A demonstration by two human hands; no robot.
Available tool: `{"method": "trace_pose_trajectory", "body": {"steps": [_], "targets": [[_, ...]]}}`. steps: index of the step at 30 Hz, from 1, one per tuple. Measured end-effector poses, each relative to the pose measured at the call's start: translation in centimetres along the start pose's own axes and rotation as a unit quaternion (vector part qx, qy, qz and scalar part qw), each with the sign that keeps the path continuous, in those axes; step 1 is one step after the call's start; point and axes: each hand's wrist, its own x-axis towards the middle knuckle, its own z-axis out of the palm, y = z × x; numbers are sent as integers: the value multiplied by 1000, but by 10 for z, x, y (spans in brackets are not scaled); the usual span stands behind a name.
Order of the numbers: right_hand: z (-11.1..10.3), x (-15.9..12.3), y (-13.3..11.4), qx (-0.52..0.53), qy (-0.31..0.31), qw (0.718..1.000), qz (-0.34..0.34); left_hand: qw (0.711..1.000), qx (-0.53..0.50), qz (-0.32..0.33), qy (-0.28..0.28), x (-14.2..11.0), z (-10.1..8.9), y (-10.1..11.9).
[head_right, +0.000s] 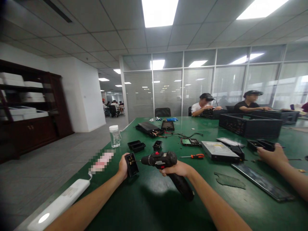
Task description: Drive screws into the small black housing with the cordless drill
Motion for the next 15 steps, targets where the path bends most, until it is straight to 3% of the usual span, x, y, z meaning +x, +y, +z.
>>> {"method": "trace_pose_trajectory", "body": {"steps": [4, 15], "targets": [[1, 0, -1, 0, 25, 1000, 15, 1000, 1, 9, 8, 2, 0, -2], [1, -1, -2, 33, -7, 999, -9, 999, 29, 42, 0, 2, -2, -2]]}}
